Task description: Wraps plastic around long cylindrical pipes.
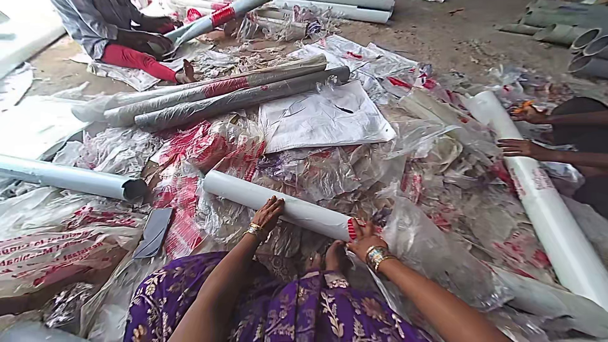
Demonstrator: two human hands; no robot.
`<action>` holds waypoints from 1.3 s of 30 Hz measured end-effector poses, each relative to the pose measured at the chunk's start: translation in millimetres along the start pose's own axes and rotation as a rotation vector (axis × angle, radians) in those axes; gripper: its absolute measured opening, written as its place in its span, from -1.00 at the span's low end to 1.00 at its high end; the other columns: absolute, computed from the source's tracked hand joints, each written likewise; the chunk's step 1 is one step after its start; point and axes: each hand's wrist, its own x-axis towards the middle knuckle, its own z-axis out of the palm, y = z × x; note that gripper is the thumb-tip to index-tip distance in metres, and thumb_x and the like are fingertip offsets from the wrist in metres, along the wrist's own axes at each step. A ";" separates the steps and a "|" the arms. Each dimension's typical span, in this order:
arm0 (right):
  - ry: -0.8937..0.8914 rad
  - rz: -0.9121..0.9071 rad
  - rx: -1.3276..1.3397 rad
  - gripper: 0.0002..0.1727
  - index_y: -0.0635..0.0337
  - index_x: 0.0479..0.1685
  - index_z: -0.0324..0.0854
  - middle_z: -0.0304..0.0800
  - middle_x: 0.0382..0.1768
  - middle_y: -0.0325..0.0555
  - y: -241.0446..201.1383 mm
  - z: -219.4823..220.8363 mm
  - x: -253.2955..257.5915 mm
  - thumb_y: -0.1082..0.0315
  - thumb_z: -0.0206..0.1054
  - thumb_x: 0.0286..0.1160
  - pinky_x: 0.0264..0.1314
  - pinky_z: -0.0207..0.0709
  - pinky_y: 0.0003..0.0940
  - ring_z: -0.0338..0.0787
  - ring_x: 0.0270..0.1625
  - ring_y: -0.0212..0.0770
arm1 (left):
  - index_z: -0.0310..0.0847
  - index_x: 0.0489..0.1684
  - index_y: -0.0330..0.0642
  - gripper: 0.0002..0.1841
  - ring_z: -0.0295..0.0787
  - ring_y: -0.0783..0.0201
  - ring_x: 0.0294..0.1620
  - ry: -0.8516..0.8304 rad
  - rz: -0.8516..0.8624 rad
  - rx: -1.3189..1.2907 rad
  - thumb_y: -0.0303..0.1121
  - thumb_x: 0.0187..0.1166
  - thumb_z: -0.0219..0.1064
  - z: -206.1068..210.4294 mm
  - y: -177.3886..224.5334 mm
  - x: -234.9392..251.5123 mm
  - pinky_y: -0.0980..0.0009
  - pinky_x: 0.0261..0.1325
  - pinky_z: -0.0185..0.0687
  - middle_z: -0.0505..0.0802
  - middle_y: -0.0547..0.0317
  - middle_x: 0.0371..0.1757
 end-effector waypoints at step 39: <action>-0.028 0.015 0.029 0.05 -0.23 1.00 -0.37 -0.18 0.86 0.50 3.5 -24.8 15.2 -0.20 0.28 0.67 0.42 0.49 0.37 0.56 0.51 0.55 | 0.84 0.18 -0.28 -0.73 0.47 -0.27 0.67 0.086 -0.467 -0.031 -0.46 0.66 0.29 -13.7 13.2 11.5 -0.06 0.73 0.30 0.71 -0.23 0.52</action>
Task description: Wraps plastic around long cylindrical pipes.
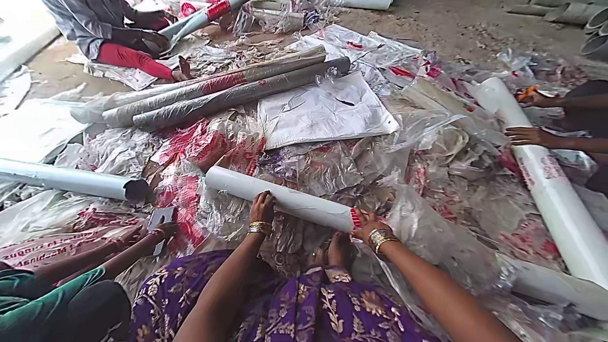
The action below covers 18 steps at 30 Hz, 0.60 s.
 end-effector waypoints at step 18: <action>0.001 0.004 -0.015 0.06 -0.25 1.00 -0.39 -0.27 0.89 0.46 -1.4 -0.5 -0.7 -0.23 0.27 0.66 0.42 0.50 0.33 0.56 0.50 0.55 | 0.84 0.03 -0.32 -0.70 0.44 -0.19 0.68 0.009 -0.151 0.146 -0.43 0.66 0.14 5.7 24.1 -1.1 -0.14 0.55 0.38 0.65 -0.12 0.58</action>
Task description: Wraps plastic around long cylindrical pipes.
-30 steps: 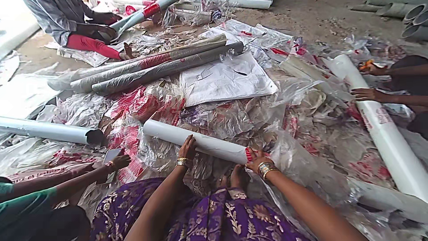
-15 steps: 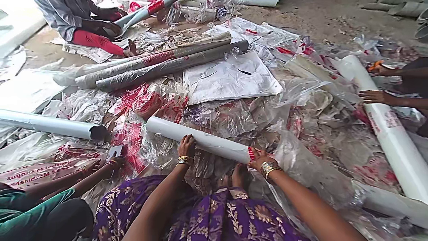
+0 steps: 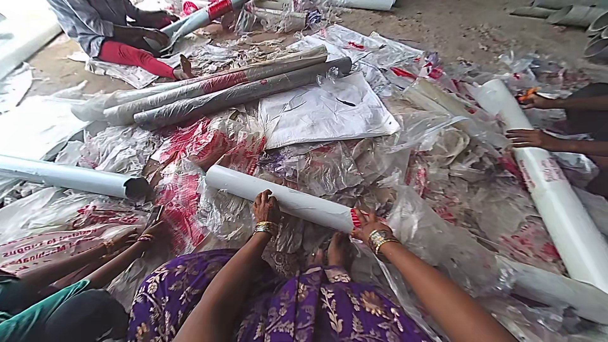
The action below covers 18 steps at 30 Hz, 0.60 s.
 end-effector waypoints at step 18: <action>-0.001 -0.002 -0.005 0.06 -0.24 1.00 -0.40 -0.23 0.88 0.48 0.2 0.2 1.8 -0.21 0.27 0.67 0.43 0.48 0.35 0.55 0.52 0.54 | 0.56 0.29 -0.51 -0.70 0.71 -0.18 0.33 -0.319 -0.128 -0.455 -0.53 0.70 0.16 -10.3 -7.3 5.2 -0.07 0.51 0.47 0.78 -0.39 0.20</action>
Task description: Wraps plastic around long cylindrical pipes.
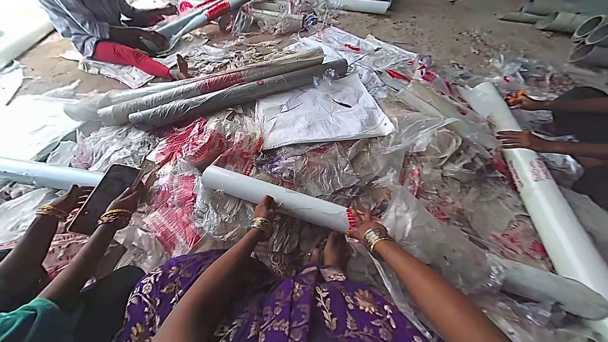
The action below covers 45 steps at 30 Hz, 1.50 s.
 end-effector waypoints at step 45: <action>-0.042 -0.037 -0.024 0.04 -0.21 1.00 -0.35 -0.13 0.84 0.52 7.5 -3.4 6.4 -0.19 0.28 0.67 0.42 0.48 0.41 0.54 0.51 0.58 | 0.73 0.27 -0.34 -0.65 0.57 -0.21 0.55 -0.294 0.363 0.699 -0.41 0.81 0.03 9.2 52.8 5.4 -0.10 0.58 0.42 0.73 -0.22 0.42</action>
